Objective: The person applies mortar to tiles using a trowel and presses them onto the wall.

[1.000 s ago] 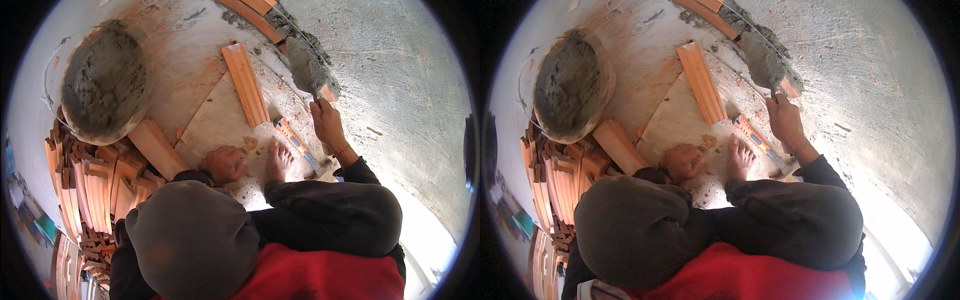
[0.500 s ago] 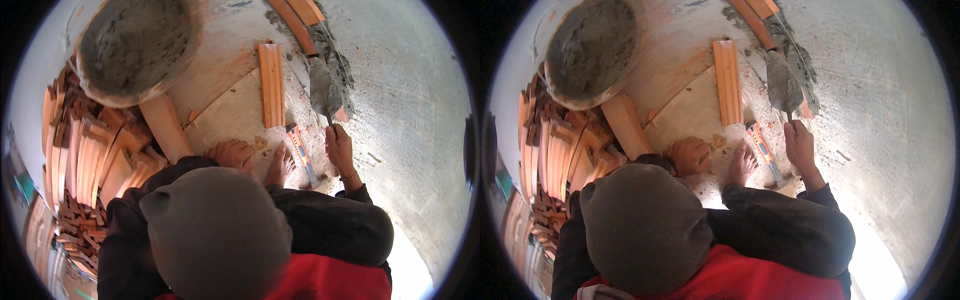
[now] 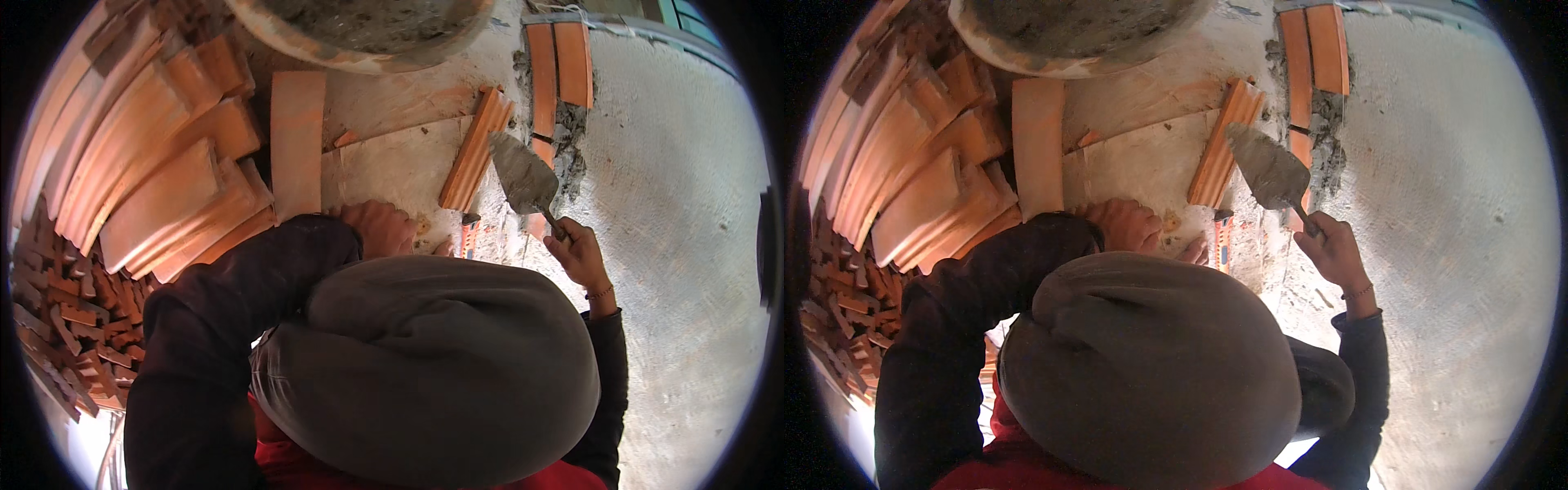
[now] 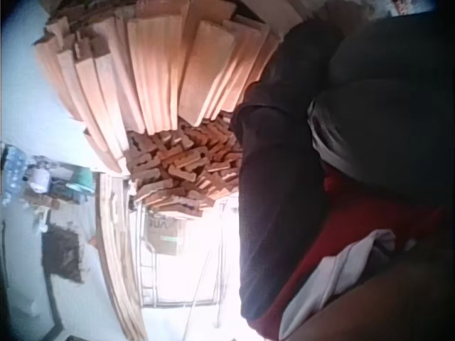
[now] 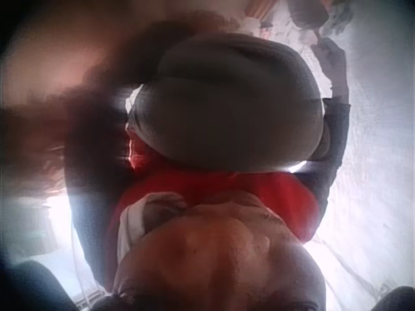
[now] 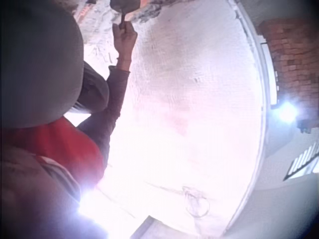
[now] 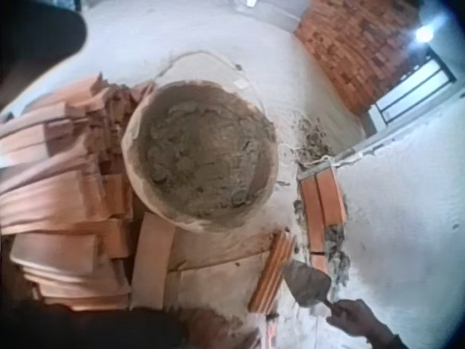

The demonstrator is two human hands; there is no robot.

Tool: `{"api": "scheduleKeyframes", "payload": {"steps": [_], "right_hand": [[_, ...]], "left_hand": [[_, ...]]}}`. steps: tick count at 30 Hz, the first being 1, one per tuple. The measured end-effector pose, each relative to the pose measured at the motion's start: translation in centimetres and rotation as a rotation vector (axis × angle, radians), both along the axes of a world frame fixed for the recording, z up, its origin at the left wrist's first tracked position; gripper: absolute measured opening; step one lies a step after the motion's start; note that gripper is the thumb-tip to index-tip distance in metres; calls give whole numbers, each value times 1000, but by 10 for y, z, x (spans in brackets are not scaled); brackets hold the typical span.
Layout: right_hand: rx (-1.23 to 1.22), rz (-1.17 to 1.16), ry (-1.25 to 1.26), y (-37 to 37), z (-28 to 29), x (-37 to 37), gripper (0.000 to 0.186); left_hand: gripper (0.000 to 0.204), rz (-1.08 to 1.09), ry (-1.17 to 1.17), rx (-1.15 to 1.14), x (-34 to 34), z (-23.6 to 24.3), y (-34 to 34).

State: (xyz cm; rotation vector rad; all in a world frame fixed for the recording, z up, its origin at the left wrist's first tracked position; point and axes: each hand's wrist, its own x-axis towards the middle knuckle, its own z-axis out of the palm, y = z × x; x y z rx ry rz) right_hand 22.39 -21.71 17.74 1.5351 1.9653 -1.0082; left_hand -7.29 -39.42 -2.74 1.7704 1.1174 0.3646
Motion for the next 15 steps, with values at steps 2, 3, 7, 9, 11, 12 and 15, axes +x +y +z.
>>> {"api": "scheduleKeyframes", "payload": {"steps": [2,3,7,9,11,12,15], "right_hand": [[-7,-108,16,-4,-7,9,21],[-12,-127,-5,-4,-12,14,22],[14,-45,-36,-4,-15,19,25],[22,11,-63,-3,-15,20,25],[22,26,-69,-4,-17,26,26],[11,31,-98,-3,-16,24,24],[19,13,-115,-2,-12,20,24]], "left_hand": [[26,-8,10,-52,0,6,3],[26,-11,28,-81,-4,14,6],[27,-46,53,-105,-11,24,11],[28,-57,58,-97,-9,21,10],[30,-72,72,-111,-6,18,12],[30,-91,82,-104,-4,14,11],[30,-123,109,-82,1,4,10]]}}
